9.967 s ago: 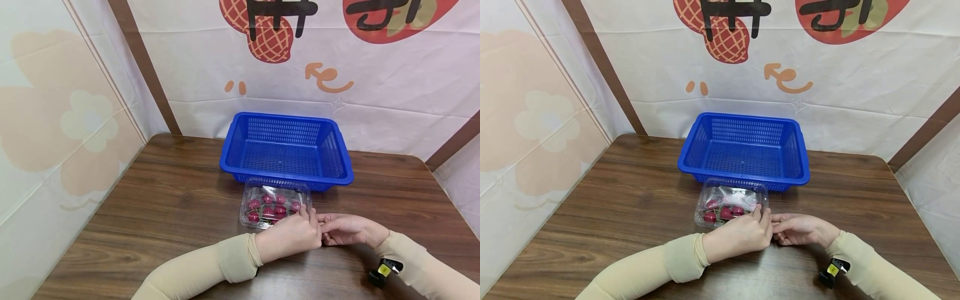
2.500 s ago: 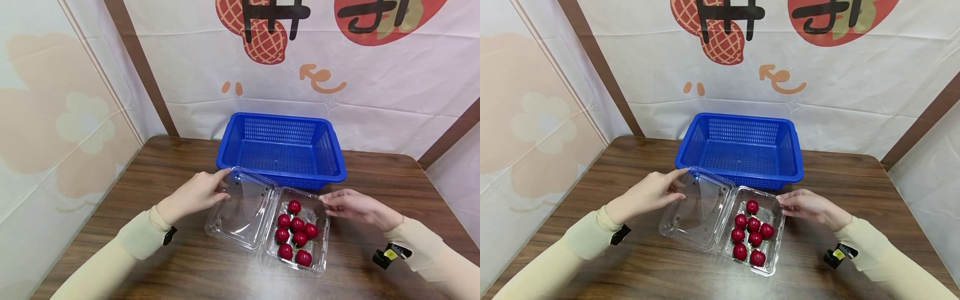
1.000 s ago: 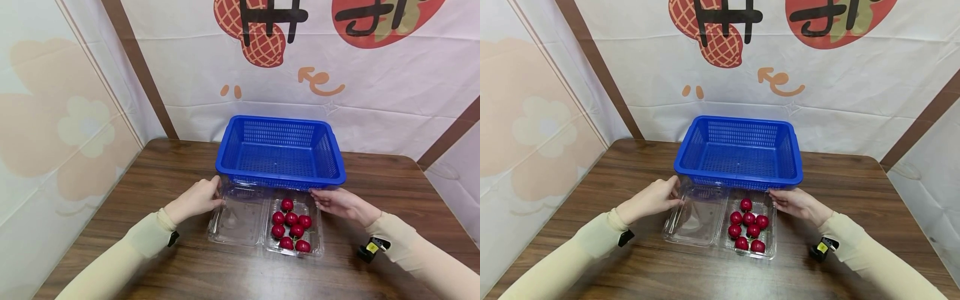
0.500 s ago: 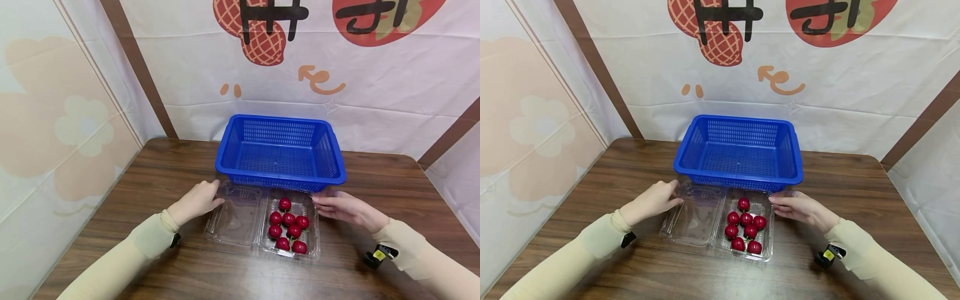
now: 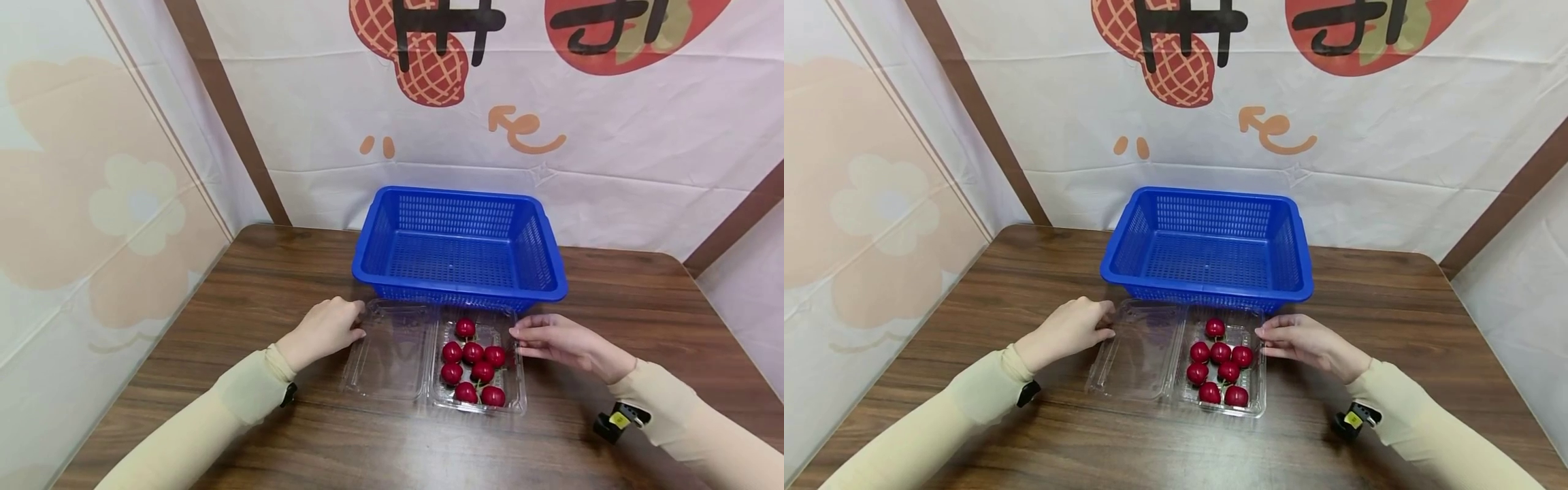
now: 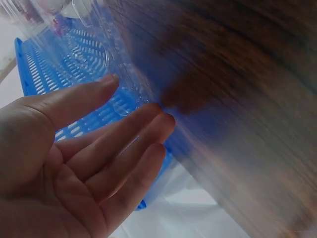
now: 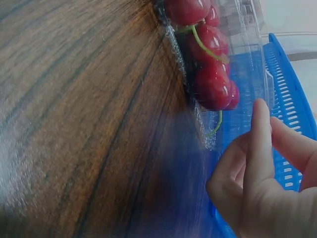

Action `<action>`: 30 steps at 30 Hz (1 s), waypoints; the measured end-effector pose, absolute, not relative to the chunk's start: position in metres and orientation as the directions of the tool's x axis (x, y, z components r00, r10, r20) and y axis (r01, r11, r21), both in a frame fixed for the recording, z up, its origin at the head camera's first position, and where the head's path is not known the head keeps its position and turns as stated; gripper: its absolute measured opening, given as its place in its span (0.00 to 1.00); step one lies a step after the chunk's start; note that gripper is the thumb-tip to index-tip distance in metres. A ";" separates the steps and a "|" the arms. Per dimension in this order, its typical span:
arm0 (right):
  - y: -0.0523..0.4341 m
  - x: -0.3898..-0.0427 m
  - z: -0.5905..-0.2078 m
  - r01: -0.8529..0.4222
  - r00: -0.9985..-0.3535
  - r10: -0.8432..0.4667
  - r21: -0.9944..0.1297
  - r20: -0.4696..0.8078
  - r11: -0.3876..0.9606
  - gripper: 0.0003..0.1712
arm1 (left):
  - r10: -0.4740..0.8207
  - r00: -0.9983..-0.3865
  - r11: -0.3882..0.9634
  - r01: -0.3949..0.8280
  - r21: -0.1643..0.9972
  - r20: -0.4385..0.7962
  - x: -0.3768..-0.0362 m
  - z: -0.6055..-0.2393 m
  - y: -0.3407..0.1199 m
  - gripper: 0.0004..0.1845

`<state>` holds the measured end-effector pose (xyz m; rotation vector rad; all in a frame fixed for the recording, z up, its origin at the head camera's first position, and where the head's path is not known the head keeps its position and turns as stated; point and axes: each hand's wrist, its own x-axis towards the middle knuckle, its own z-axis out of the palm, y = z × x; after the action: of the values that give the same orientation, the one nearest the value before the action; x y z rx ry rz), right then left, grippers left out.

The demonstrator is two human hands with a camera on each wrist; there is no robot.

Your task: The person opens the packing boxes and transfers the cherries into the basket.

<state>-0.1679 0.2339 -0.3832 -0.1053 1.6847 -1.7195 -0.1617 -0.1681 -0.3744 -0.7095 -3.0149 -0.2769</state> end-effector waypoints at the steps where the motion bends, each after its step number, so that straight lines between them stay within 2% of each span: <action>1: 0.234 -0.168 -0.383 0.422 -0.742 -0.530 -0.900 -0.411 0.108 0.04 | 0.437 -0.896 0.882 0.443 0.160 0.074 -0.162 -0.375 -0.167 0.11; 15: 0.231 -0.169 -0.379 0.436 -0.749 -0.521 -0.896 -0.409 0.077 0.05 | 0.473 -0.871 0.863 0.488 0.130 0.132 -0.163 -0.377 -0.165 0.10; 26: 0.230 -0.164 -0.380 0.412 -0.778 -0.481 -0.906 -0.404 0.095 0.02 | 0.468 -0.877 0.874 0.478 0.092 0.110 -0.161 -0.376 -0.165 0.10; 30: 0.230 -0.162 -0.379 0.403 -0.797 -0.459 -0.912 -0.392 0.080 0.06 | 0.452 -0.886 0.884 0.460 0.080 0.106 -0.160 -0.375 -0.162 0.11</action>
<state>-0.1619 0.2300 -0.3794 -0.0560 1.7432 -1.7840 -0.1596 -0.1624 -0.3751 -0.7196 -2.9673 -0.1580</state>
